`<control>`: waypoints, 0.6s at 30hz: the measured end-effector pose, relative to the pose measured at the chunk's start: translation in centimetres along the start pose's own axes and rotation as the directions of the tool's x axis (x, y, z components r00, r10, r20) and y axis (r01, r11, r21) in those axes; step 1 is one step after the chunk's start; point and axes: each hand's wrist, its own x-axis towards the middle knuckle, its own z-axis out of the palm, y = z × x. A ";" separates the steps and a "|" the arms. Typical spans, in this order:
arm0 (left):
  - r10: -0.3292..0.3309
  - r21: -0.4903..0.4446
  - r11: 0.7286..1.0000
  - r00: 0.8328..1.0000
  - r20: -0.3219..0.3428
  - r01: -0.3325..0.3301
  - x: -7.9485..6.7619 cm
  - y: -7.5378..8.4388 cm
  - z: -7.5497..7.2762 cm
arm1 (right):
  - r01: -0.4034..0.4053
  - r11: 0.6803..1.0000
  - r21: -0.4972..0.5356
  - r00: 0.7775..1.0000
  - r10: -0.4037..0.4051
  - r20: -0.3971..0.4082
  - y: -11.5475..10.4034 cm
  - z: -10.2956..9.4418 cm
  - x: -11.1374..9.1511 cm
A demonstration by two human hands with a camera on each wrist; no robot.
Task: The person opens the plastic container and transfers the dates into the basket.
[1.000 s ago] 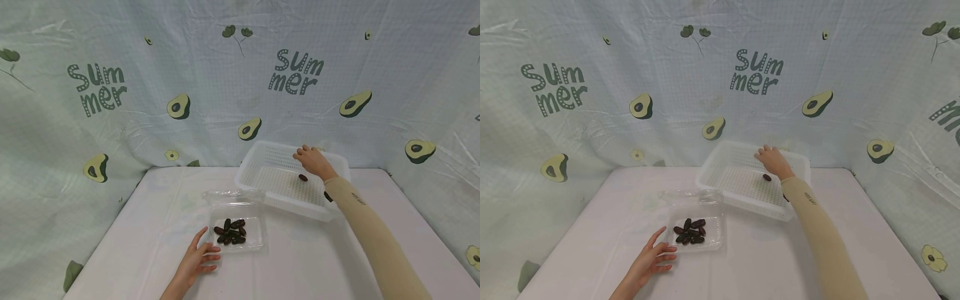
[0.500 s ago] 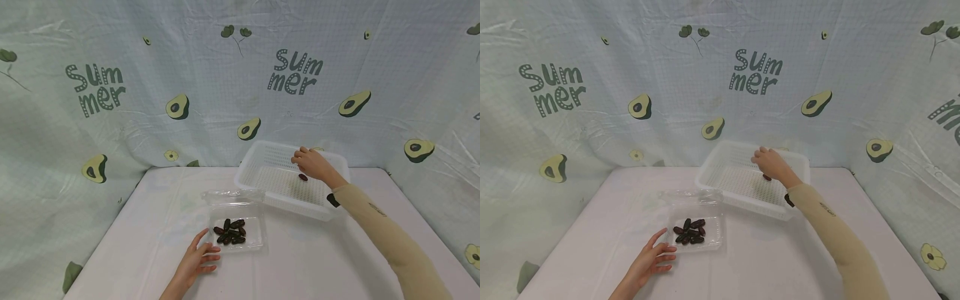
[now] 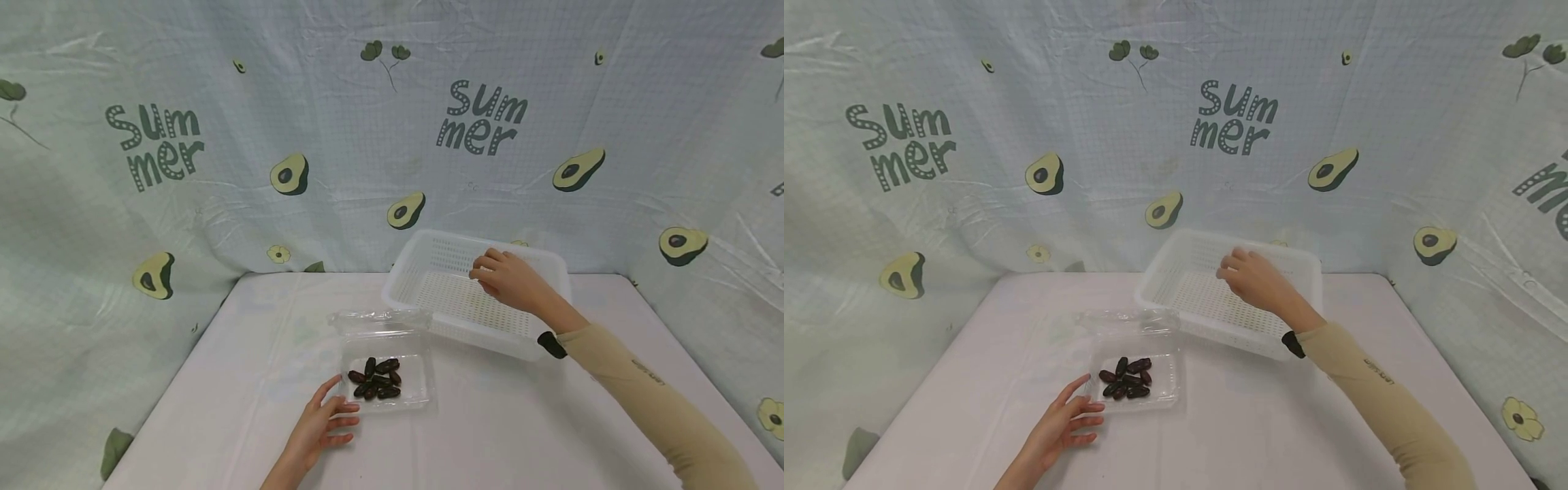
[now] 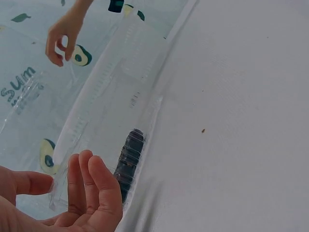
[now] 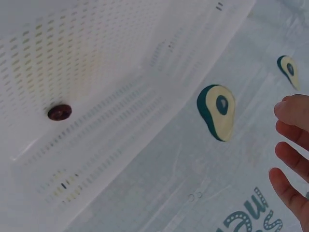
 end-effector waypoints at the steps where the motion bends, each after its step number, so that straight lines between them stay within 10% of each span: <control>1: 0.001 0.000 1.000 1.000 0.001 -0.001 0.0 0.0 0.0 | 0.009 1.000 0.003 1.000 -0.009 -0.014 -0.4 -0.2 0.0; 18: 0.011 0.060 0.998 1.000 0.009 -0.011 -0.2 -0.1 -1.3 | 0.093 0.992 0.086 0.988 -0.081 -0.129 -7.2 0.2 -1.5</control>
